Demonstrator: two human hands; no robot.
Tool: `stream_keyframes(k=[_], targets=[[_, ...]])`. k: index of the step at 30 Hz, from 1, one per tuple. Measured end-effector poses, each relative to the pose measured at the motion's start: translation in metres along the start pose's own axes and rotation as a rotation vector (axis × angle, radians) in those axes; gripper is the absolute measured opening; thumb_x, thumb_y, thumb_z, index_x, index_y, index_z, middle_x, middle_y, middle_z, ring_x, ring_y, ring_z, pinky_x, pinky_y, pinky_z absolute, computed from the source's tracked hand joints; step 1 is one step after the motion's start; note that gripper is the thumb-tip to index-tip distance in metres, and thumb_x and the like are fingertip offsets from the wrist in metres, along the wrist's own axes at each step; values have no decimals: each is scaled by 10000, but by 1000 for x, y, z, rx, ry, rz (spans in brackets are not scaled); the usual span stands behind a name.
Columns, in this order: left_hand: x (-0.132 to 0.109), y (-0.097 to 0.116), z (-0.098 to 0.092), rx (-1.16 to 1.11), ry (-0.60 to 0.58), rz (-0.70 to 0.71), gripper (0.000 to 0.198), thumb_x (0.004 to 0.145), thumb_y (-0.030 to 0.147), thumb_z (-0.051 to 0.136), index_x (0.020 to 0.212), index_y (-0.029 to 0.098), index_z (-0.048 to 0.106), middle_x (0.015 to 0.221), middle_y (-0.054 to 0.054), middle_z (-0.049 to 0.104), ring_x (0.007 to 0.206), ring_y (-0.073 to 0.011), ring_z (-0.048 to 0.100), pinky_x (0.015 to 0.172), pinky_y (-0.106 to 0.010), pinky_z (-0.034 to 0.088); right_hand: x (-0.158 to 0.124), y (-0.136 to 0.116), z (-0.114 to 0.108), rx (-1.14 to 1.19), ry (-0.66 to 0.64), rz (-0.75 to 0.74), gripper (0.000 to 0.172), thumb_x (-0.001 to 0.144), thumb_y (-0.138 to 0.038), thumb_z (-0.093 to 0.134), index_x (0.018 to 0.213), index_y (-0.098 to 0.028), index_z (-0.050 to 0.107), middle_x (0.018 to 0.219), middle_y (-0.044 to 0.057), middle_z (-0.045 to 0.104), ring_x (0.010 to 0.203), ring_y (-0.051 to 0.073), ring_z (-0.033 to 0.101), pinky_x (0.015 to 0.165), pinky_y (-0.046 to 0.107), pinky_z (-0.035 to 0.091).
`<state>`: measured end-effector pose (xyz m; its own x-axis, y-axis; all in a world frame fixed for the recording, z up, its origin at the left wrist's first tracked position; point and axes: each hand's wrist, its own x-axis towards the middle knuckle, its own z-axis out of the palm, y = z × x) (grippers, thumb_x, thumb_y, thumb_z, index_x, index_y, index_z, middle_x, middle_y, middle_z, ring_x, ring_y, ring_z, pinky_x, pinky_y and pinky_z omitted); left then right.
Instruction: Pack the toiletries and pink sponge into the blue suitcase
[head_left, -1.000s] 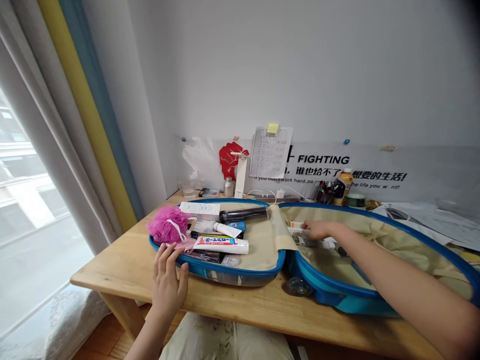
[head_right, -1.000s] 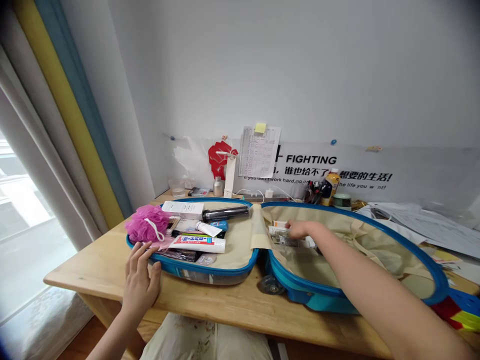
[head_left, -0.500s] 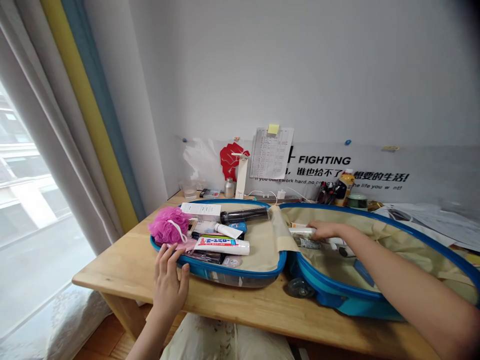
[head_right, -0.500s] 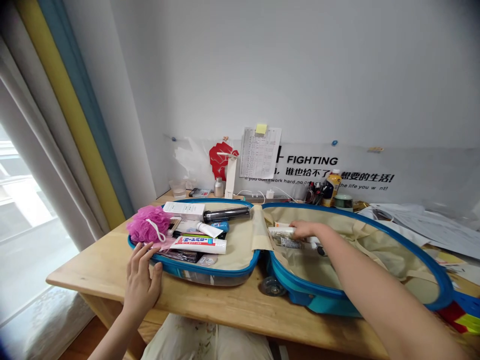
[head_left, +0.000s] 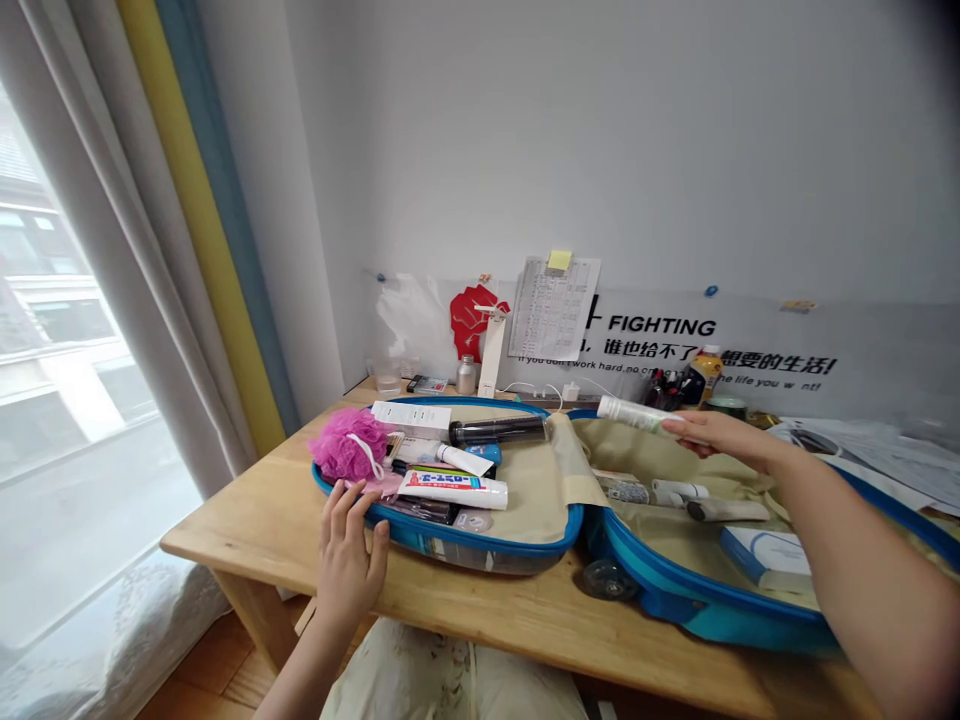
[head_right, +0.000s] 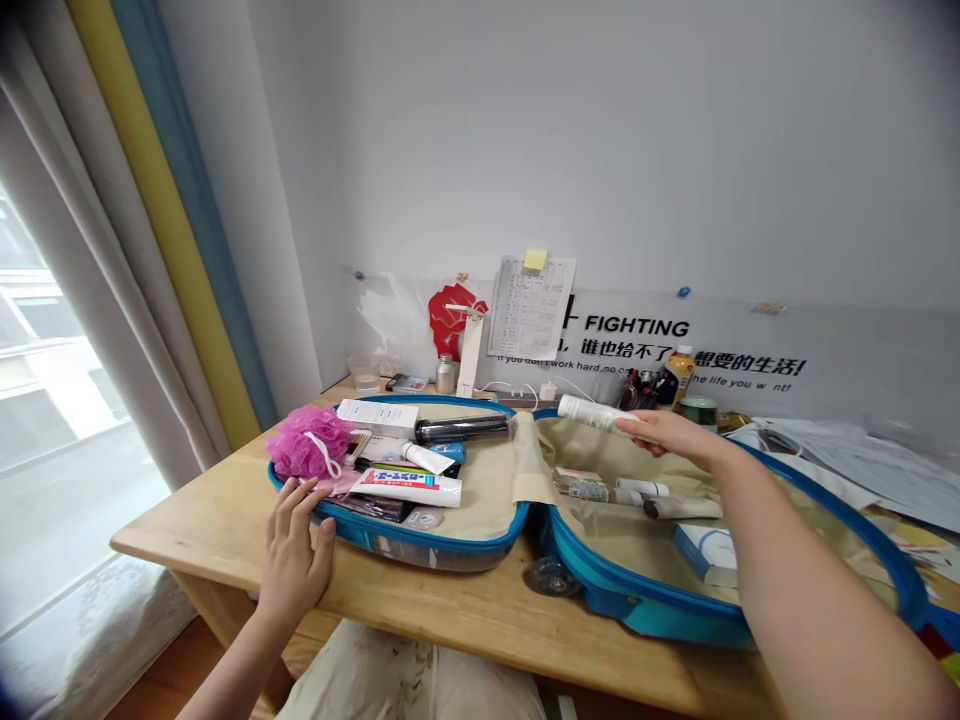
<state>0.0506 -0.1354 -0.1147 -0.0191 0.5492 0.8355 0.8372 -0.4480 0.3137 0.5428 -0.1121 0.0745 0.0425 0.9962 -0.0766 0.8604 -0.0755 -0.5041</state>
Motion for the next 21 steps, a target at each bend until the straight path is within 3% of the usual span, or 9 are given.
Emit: stream_keyframes(k=[3, 6, 9, 13, 17, 21], targets=[[0, 1, 0, -2, -1, -7, 343, 936, 302, 404, 1256, 205, 479, 1333, -132, 488, 1400, -295, 283, 1127, -529, 282, 0, -25, 11, 27, 63, -79, 681, 878, -653, 200, 1142, -114, 521, 673, 39, 488, 557, 126, 399, 558, 294, 363], [0, 0, 0, -2, -6, -12, 342, 936, 304, 403, 1255, 207, 478, 1328, -129, 489, 1401, -294, 283, 1130, -530, 278, 8, -66, 42, 13, 28, -191, 617, 879, -609, 272, 1201, -144, 520, 755, 56, 570, 616, 142, 477, 602, 279, 404], [0, 1, 0, 2, -3, -3, 334, 939, 303, 399, 1245, 199, 479, 1326, -133, 489, 1401, -293, 281, 1127, -524, 286, 17, -110, 79, -21, -57, -332, 503, 855, -514, 415, 1235, -208, 541, 1028, 76, 651, 862, 189, 588, 780, 304, 461], [1, 1, -1, 7, 4, 6, 328, 941, 296, 397, 1244, 198, 478, 1326, -133, 490, 1398, -291, 287, 1124, -519, 291, 28, -154, 119, -74, -159, -476, 448, 860, -429, 463, 1260, -246, 550, 1292, 48, 599, 1137, 223, 562, 984, 344, 415], [0, 0, 0, 8, 8, 4, 336, 939, 300, 401, 1253, 201, 471, 1329, -131, 491, 1397, -293, 290, 1122, -522, 293, 38, -170, 144, -133, -233, -552, 478, 866, -396, 479, 1306, -217, 527, 1296, 72, 606, 1133, 248, 583, 971, 378, 439], [0, 0, 0, 14, -5, -4, 342, 942, 310, 396, 1258, 202, 470, 1334, -127, 487, 1398, -293, 290, 1126, -524, 289, 41, -165, 155, -157, -248, -626, 480, 893, -336, 446, 1357, -220, 492, 1373, 75, 548, 1210, 236, 539, 1022, 379, 408]])
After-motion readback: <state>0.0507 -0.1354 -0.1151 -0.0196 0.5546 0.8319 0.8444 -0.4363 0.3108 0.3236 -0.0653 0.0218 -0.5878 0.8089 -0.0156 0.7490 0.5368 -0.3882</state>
